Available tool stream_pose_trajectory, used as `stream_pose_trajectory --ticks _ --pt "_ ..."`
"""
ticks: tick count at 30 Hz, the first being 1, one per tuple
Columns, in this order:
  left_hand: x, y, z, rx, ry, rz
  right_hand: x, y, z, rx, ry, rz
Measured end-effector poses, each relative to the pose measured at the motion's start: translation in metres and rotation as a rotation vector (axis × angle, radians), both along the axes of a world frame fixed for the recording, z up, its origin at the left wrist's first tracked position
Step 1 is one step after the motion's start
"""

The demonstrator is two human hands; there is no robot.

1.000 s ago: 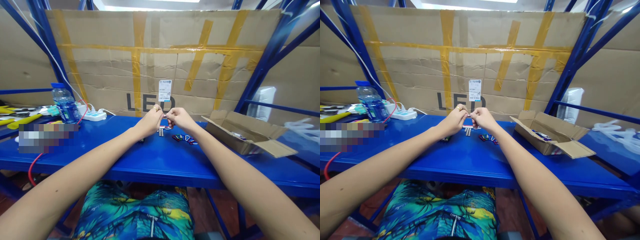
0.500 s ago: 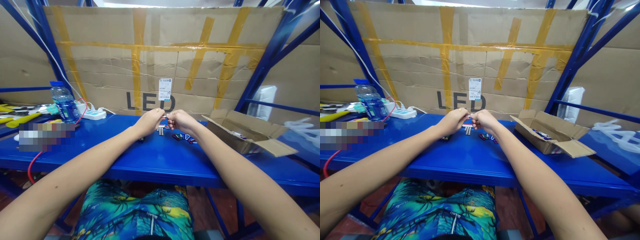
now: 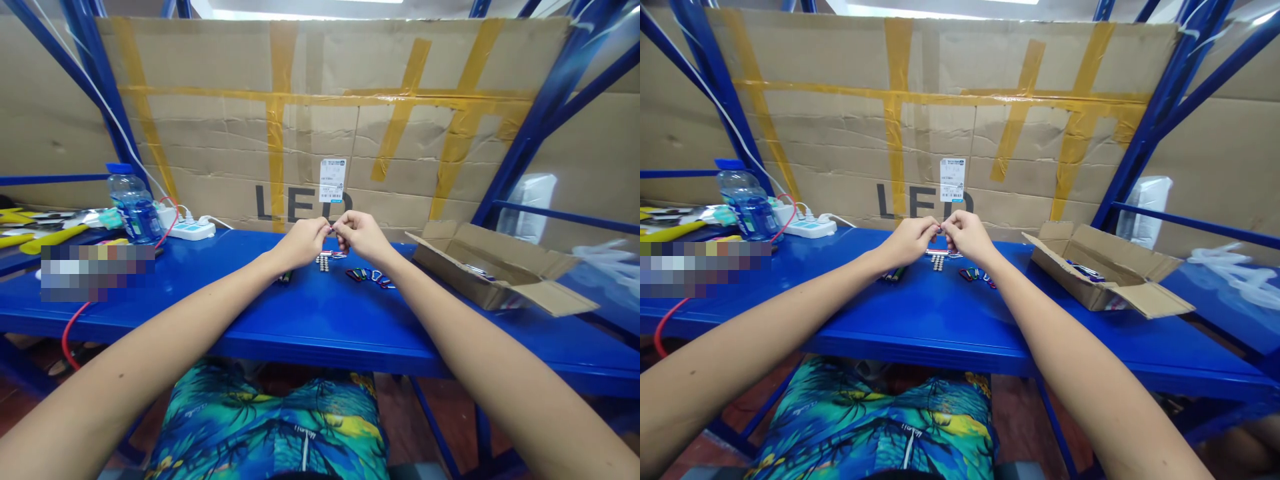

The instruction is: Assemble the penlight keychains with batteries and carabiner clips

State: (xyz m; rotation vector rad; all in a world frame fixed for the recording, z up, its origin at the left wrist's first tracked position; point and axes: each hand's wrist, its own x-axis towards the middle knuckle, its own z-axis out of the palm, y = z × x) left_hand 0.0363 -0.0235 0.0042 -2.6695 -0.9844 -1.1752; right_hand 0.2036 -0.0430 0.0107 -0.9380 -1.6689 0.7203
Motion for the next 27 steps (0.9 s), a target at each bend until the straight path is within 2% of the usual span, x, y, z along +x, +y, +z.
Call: stream_pose_trajectory --ticks 10,16,21,27 --pt "-0.004 0.006 -0.007 0.134 0.087 0.029 -0.001 -0.002 -0.005 -0.158 0.043 0.043" --pt "-0.004 0.006 -0.009 0.157 0.140 0.030 0.001 -0.002 -0.005 -0.264 0.057 0.076" --pt "-0.007 0.013 -0.008 0.081 0.107 0.001 0.002 0.001 -0.003 -0.209 0.010 0.023" --pt "-0.010 0.015 -0.008 -0.088 -0.068 -0.138 -0.001 0.003 -0.002 -0.099 -0.051 -0.001"
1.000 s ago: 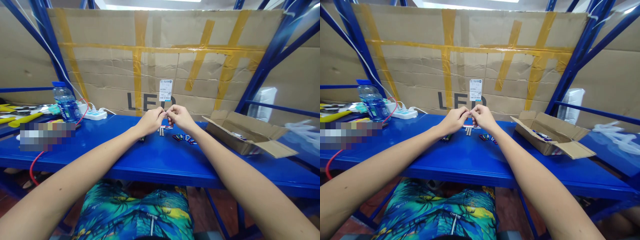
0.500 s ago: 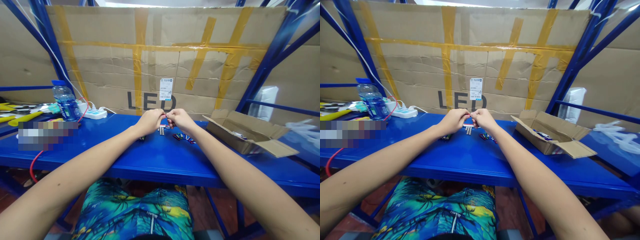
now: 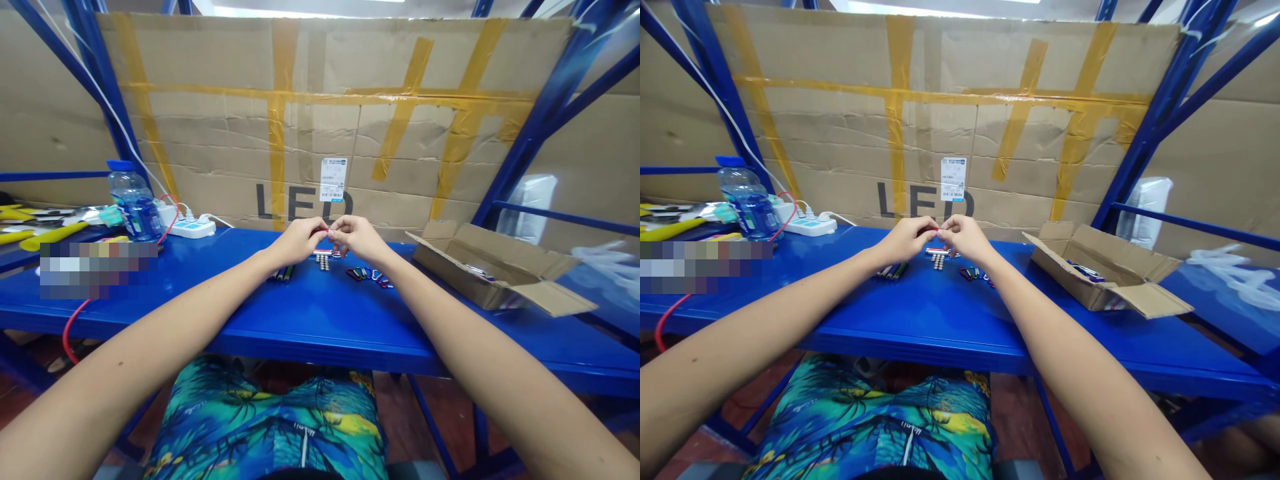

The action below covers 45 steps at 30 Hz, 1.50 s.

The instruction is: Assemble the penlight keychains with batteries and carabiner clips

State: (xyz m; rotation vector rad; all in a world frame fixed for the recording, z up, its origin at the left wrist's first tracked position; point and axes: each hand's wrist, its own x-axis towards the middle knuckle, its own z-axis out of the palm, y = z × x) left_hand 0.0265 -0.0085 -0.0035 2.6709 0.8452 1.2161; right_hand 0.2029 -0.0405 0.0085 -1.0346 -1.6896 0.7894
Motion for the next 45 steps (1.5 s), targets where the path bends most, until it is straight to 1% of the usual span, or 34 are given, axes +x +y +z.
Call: stream_pose_trajectory --ticks 4,7,10,17,19,22,24,26,27,29,31,33,34,37,40,42,45 --pt "0.005 -0.001 -0.003 -0.108 -0.125 -0.021 0.003 0.001 -0.002 0.037 0.101 0.043" --pt "0.007 0.001 -0.004 -0.170 -0.138 -0.044 0.007 0.003 -0.002 0.068 0.094 0.042" --pt "0.006 0.004 -0.004 -0.254 -0.166 -0.089 0.010 0.005 -0.002 0.067 0.078 0.029" --pt "0.000 0.012 0.001 -0.378 -0.225 -0.153 0.013 0.008 0.001 -0.024 0.129 -0.046" --pt "-0.003 0.013 0.003 -0.409 -0.241 -0.167 0.014 0.009 0.001 -0.072 0.121 -0.058" --pt "-0.006 0.013 0.006 -0.415 -0.251 -0.150 0.017 0.011 0.001 -0.123 0.067 -0.073" --pt "-0.007 0.012 0.007 -0.410 -0.242 -0.125 0.021 0.011 0.003 -0.127 -0.007 -0.064" --pt "-0.008 0.011 0.008 -0.422 -0.244 -0.101 0.027 0.010 0.007 -0.125 -0.163 -0.058" --pt "-0.008 0.011 0.009 -0.430 -0.258 -0.093 0.031 0.009 0.009 -0.124 -0.282 -0.063" --pt "-0.007 0.010 0.010 -0.445 -0.310 -0.082 0.036 0.006 0.014 -0.115 -0.586 -0.082" --pt "-0.006 0.009 0.012 -0.473 -0.377 -0.075 0.037 0.002 0.018 -0.128 -0.881 -0.058" --pt "-0.005 0.009 0.013 -0.528 -0.454 -0.075 0.034 -0.002 0.019 -0.159 -1.093 -0.045" --pt "-0.005 0.009 0.014 -0.566 -0.497 -0.083 0.031 -0.003 0.018 -0.175 -1.164 -0.055" --pt "-0.004 0.008 0.014 -0.680 -0.620 -0.126 0.020 -0.008 0.014 -0.203 -1.279 -0.107" --pt "-0.003 0.008 0.014 -0.727 -0.666 -0.145 0.011 -0.013 0.012 -0.212 -1.321 -0.114" --pt "-0.003 0.007 0.013 -0.732 -0.668 -0.141 0.006 -0.018 0.011 -0.210 -1.311 -0.069" --pt "-0.003 0.007 0.013 -0.741 -0.672 -0.143 0.000 -0.024 0.010 -0.190 -1.265 0.045"
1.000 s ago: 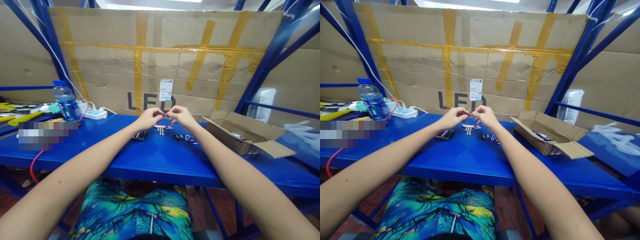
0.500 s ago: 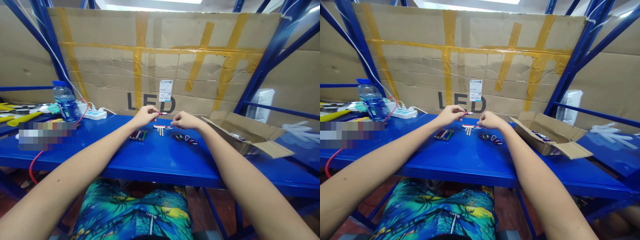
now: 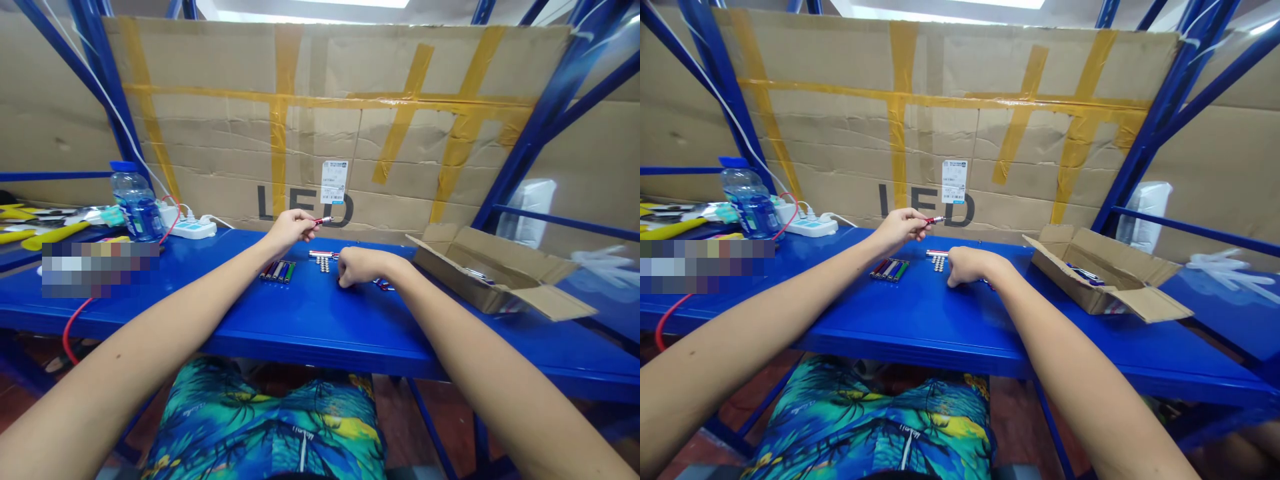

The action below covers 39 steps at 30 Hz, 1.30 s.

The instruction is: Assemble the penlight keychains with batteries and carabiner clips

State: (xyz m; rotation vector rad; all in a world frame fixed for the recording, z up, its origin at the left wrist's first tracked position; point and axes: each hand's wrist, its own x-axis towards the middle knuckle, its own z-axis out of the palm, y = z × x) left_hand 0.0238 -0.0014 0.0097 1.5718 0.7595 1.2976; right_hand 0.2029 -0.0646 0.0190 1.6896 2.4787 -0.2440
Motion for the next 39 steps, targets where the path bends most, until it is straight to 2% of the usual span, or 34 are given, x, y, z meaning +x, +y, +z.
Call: stream_pose_trajectory --ticks 5,7,12,16,19,22,29,32,34,39 --pt "0.001 -0.001 0.001 -0.058 -0.056 -0.037 0.000 0.001 0.000 0.068 0.201 0.061" --pt "0.003 -0.002 0.002 -0.098 -0.071 -0.062 0.005 0.005 0.002 0.077 0.410 0.029" --pt "0.006 -0.003 0.001 -0.153 -0.067 -0.143 0.016 0.019 0.003 -0.030 1.105 -0.132" --pt "0.008 -0.002 0.000 -0.185 -0.137 -0.254 0.018 0.024 -0.001 -0.106 1.393 -0.229" --pt "0.009 -0.003 0.001 -0.227 -0.156 -0.273 0.014 0.021 -0.001 -0.257 1.471 -0.239" --pt "0.010 -0.006 0.000 -0.182 -0.065 -0.185 0.009 0.015 0.001 -0.340 1.492 -0.181" --pt "0.016 -0.008 -0.013 0.109 0.234 -0.123 0.003 0.007 0.000 -0.306 1.455 -0.153" --pt "0.018 -0.007 -0.016 0.362 0.286 -0.037 0.003 0.007 -0.001 -0.374 1.479 -0.097" --pt "0.017 -0.007 -0.016 0.492 0.317 -0.031 0.004 0.008 -0.001 -0.444 1.506 -0.049" --pt "0.013 -0.007 -0.014 0.550 0.423 -0.009 0.010 0.010 0.000 -0.559 1.522 0.018"
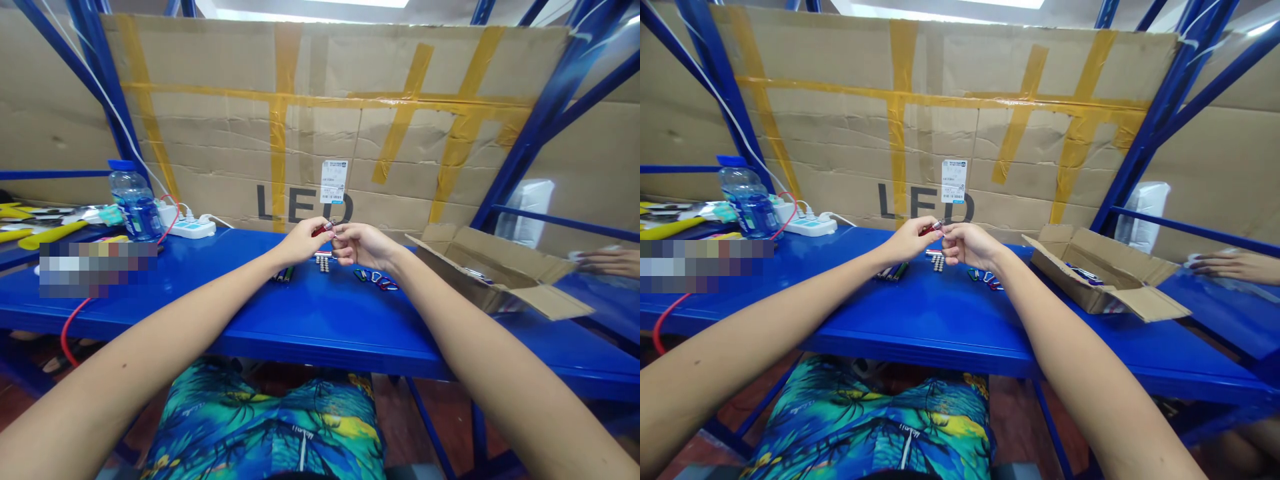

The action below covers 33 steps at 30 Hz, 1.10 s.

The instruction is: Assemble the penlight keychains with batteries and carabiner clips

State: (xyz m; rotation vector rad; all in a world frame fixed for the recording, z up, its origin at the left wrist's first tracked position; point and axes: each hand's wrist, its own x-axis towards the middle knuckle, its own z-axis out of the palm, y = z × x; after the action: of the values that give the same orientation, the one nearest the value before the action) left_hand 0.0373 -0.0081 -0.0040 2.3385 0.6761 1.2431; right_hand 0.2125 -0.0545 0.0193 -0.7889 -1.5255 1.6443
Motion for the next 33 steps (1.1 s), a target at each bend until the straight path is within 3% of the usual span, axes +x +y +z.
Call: stream_pose_trajectory --ticks 3,7,20,25,29,33 --pt "-0.0010 -0.0003 0.0003 0.023 -0.003 0.051 0.0026 -0.0008 0.0008 -0.008 -0.052 0.048" --pt "-0.0019 -0.0029 0.0020 0.002 -0.028 0.019 0.0042 -0.0021 0.0028 -0.013 -0.088 0.098" --pt "-0.0027 -0.0087 0.0012 0.049 0.031 -0.006 0.0057 0.0027 0.0010 -0.104 -0.128 0.049" --pt "-0.0028 -0.0059 -0.0001 0.067 0.053 -0.031 0.0046 0.0050 -0.0025 -0.031 -0.166 0.014" --pt "-0.0018 -0.0061 -0.0004 0.082 0.064 0.044 0.0014 0.0035 -0.0036 0.080 -0.191 -0.015" --pt "0.0004 -0.0091 -0.0002 0.039 0.017 0.103 -0.0017 0.0047 -0.0046 0.161 -0.216 -0.179"
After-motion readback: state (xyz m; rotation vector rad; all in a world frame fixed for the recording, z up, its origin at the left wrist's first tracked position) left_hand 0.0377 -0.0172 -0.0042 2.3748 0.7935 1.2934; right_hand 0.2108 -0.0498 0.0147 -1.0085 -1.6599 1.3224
